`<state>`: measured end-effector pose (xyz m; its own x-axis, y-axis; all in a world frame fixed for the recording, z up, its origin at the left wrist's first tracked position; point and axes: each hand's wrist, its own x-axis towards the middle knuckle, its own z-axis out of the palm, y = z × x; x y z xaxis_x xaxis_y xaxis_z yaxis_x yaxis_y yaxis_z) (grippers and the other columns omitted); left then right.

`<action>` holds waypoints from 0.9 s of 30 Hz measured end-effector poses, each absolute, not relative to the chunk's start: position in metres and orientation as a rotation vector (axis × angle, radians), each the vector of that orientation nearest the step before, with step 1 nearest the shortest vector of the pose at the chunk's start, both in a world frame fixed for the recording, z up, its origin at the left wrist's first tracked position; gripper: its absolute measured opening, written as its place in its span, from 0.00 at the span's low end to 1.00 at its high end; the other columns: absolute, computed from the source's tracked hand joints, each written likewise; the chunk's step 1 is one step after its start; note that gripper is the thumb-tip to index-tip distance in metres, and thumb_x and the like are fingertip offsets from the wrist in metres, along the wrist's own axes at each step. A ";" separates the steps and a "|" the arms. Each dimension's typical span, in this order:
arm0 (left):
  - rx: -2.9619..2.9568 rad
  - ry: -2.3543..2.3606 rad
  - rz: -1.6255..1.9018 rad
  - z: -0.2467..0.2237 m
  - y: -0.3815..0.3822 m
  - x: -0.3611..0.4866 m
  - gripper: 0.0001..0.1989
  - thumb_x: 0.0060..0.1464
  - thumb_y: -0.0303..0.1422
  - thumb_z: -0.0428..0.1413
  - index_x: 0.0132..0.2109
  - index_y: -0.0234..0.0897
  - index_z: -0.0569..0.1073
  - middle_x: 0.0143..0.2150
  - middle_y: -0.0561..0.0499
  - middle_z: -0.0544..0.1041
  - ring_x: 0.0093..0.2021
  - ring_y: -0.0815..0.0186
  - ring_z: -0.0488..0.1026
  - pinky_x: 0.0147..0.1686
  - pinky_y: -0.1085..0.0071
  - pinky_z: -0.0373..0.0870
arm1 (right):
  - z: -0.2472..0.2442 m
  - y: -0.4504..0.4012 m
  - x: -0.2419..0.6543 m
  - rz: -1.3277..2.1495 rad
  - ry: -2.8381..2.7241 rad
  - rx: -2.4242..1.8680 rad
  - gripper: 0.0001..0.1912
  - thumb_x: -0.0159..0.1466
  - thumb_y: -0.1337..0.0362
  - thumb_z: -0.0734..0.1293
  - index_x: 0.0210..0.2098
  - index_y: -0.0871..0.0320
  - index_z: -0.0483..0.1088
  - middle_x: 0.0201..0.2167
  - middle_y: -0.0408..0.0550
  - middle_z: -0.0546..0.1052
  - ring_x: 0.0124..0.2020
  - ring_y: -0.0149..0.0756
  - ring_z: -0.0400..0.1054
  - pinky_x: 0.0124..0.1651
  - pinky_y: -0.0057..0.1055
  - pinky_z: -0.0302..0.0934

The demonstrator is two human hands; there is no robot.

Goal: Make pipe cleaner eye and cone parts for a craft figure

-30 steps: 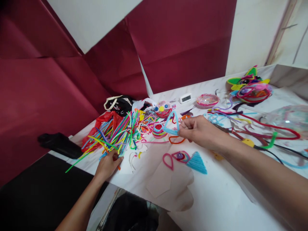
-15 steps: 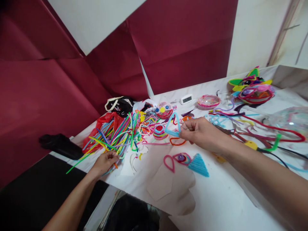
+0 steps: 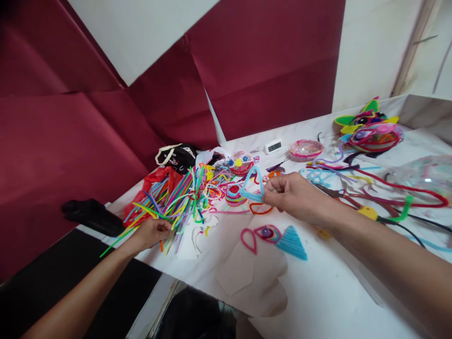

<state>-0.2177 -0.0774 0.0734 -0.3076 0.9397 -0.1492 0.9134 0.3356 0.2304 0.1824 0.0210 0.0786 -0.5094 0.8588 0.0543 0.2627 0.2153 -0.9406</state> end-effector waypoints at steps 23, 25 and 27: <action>2.278 2.518 -0.597 0.118 -0.058 -0.213 0.12 0.49 0.21 0.47 0.37 0.35 0.73 0.28 0.43 0.74 0.36 0.53 0.73 0.41 0.62 0.63 | 0.082 0.020 0.181 1.300 -1.919 -0.995 0.15 0.52 0.63 0.66 0.15 0.57 0.56 0.13 0.35 0.54 0.17 0.23 0.46 0.19 0.25 0.40; 2.361 2.468 -0.577 0.125 -0.050 -0.211 0.12 0.49 0.19 0.46 0.33 0.35 0.72 0.29 0.42 0.73 0.39 0.52 0.72 0.45 0.58 0.60 | 0.081 0.021 0.181 1.307 -1.924 -0.979 0.14 0.53 0.64 0.65 0.16 0.57 0.57 0.14 0.36 0.55 0.17 0.24 0.47 0.20 0.25 0.41; 2.435 2.411 -0.522 0.132 -0.040 -0.210 0.10 0.50 0.20 0.47 0.29 0.36 0.71 0.29 0.42 0.73 0.40 0.52 0.70 0.49 0.57 0.57 | 0.079 0.022 0.181 1.312 -1.927 -0.973 0.13 0.53 0.64 0.65 0.17 0.57 0.58 0.14 0.36 0.56 0.18 0.24 0.47 0.21 0.26 0.42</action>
<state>-0.2105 -0.0401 0.1318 0.0132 0.9998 0.0158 0.9037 -0.0052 -0.4282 0.1812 0.0219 0.0787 -0.5474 0.8334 0.0765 0.2341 0.2403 -0.9420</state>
